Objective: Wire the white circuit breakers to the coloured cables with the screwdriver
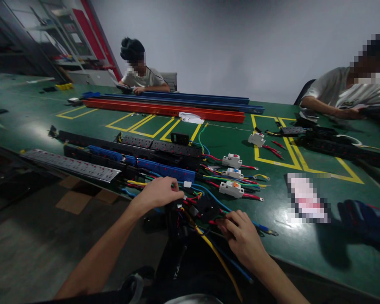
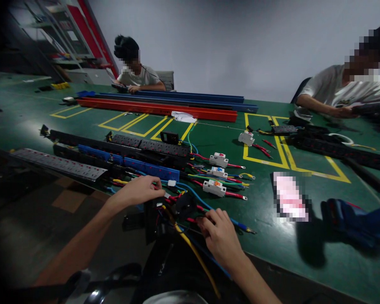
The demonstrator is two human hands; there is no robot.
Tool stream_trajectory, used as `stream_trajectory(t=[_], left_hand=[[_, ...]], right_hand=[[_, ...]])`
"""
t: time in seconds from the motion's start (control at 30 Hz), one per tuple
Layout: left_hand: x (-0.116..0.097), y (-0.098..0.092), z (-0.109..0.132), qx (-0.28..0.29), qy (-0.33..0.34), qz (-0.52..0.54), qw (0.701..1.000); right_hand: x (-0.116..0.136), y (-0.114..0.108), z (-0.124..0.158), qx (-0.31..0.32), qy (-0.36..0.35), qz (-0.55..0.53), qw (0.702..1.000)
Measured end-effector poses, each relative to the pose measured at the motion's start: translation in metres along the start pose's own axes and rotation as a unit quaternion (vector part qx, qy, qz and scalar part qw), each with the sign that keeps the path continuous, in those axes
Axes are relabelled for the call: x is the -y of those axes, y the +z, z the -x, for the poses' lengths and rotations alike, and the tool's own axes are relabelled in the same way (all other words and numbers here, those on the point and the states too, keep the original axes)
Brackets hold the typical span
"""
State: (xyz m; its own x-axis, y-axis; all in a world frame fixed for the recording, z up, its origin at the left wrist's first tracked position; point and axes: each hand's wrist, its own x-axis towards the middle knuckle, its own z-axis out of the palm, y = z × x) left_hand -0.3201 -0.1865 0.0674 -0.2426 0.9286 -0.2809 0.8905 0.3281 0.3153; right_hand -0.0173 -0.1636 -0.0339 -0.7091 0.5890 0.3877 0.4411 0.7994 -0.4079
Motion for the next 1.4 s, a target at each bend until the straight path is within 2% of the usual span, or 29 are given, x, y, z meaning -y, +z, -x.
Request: stream_trajectory(t=[0.1,0.27,0.33,0.4,0.5,0.57,0.73,0.9,0.97,1.03,1.1,1.2,1.27,1.4], left_hand=[[-0.003,0.007,-0.003,-0.057,-0.018,-0.022,0.998],[-0.016,0.024,-0.001,-0.188,-0.014,0.014,0.982],[-0.020,0.025,0.001,-0.182,0.023,0.057,0.981],[-0.019,0.023,0.004,-0.114,0.088,0.127,0.981],[-0.013,0.019,0.013,0.002,0.180,0.200,0.963],[-0.008,0.018,0.023,0.016,0.218,0.197,0.956],[-0.001,0.022,0.054,-0.045,0.234,0.138,0.961],[0.004,0.033,0.098,-0.205,0.149,0.189,0.949],[0.006,0.044,0.116,-0.264,0.105,0.215,0.935],[0.008,0.057,0.128,-0.301,0.093,0.223,0.923],[0.010,0.070,0.132,-0.299,0.119,0.211,0.923],[0.012,0.079,0.126,-0.262,0.198,0.154,0.932],[0.010,0.078,0.117,-0.239,0.236,0.103,0.936],[-0.002,0.067,0.100,-0.214,0.252,0.043,0.943]], right_hand=[[0.001,-0.001,-0.001,-0.002,0.000,0.004,1.000],[0.001,-0.001,-0.002,-0.003,0.004,-0.006,1.000],[0.000,-0.001,-0.002,-0.001,0.004,-0.007,1.000],[0.000,-0.001,-0.002,-0.001,0.003,-0.006,1.000],[0.001,-0.001,-0.002,-0.001,0.003,-0.008,1.000],[0.001,-0.001,-0.001,0.000,0.002,-0.012,1.000],[0.002,-0.003,-0.001,0.000,-0.001,-0.003,1.000],[0.004,-0.005,-0.003,-0.004,0.004,0.001,1.000],[0.005,-0.006,-0.003,-0.002,0.004,0.004,1.000],[0.004,-0.005,-0.004,0.005,0.006,0.006,1.000],[0.003,-0.005,-0.003,0.008,0.011,0.003,1.000],[0.002,-0.006,-0.003,0.011,0.013,-0.014,1.000],[0.002,-0.009,-0.003,0.032,0.007,-0.022,0.999],[0.007,-0.018,-0.001,0.048,0.016,-0.005,0.999]])
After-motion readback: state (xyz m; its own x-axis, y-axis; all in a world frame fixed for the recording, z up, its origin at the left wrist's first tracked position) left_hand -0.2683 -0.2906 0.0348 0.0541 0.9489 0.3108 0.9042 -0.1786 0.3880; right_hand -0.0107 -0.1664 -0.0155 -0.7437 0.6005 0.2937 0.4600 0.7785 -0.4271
